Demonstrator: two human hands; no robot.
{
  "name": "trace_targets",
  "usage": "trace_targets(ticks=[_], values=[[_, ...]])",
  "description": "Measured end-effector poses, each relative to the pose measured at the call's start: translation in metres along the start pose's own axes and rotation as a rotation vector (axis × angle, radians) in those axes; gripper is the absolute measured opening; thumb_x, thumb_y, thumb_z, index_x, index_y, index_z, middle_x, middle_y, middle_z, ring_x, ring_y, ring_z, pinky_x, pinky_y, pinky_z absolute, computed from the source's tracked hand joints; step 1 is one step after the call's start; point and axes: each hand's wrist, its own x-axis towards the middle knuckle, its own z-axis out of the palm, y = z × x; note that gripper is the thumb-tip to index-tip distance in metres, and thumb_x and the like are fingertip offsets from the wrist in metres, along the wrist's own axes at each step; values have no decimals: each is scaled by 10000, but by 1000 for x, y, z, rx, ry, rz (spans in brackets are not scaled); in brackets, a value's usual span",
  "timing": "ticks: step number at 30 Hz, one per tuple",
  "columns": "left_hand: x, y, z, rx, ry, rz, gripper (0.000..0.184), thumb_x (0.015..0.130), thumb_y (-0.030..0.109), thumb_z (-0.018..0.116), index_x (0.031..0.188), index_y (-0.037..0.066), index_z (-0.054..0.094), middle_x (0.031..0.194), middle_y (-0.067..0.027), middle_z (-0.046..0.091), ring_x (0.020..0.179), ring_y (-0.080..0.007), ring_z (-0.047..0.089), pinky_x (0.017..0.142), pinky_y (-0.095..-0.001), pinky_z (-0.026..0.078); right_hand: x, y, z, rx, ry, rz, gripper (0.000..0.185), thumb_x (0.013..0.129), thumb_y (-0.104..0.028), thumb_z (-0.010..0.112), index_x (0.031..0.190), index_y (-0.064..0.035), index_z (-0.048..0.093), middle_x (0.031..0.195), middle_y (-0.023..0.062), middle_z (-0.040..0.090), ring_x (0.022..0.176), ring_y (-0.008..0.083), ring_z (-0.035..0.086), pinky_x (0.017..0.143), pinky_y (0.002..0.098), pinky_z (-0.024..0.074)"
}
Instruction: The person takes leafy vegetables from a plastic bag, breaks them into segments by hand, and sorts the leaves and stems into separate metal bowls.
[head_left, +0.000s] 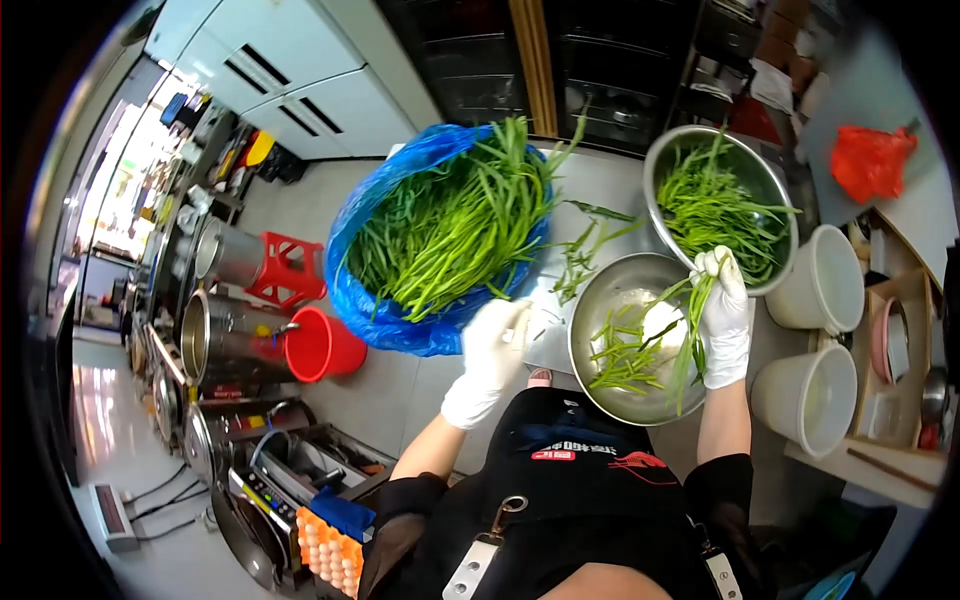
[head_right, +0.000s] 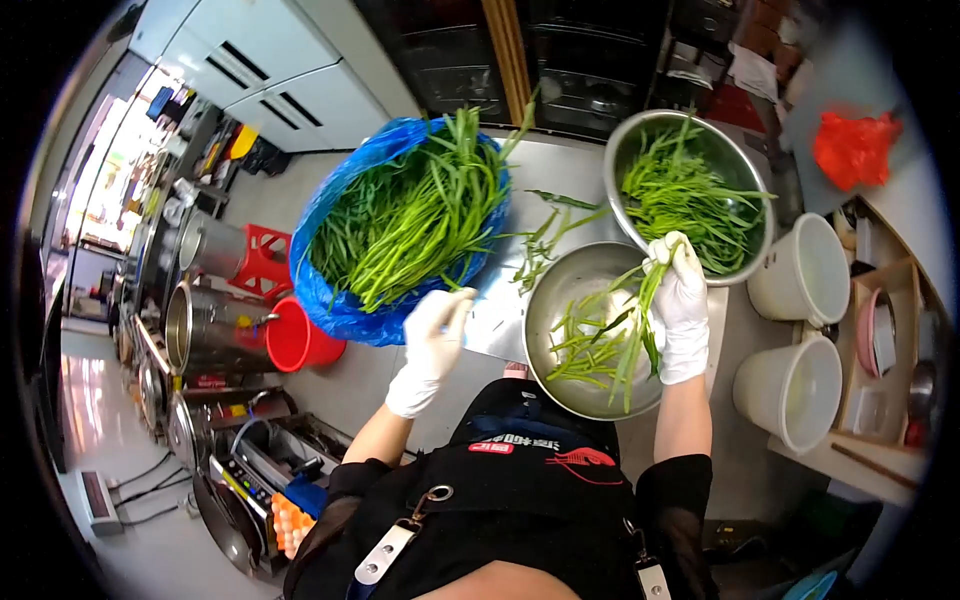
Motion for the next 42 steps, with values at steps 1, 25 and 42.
trace_targets(ticks=[1,25,42], values=[[8,7,-24,63,77,-7,114,812,-1,689,924,23,693,766,-101,647,667,-230,610,629,-303,486,2,6,-1,16,-15,30,148,964,-207,555,1023,-74,533,840,14,489,811,148,457,698,268,387],[86,-77,-152,461,103,-189,123,780,121,701,864,33,713,738,-121,586,670,-269,608,630,-346,477,9,76,9,35,142,307,96,977,-166,515,986,-79,555,871,25,545,871,173,564,927,392,472],[-3,-88,-166,-624,245,-774,221,896,123,638,1010,-63,680,794,-43,616,628,-88,496,575,-215,395,12,90,88,-461,-95,478,170,993,-178,484,983,-34,572,737,-14,497,563,44,412,473,185,320]])
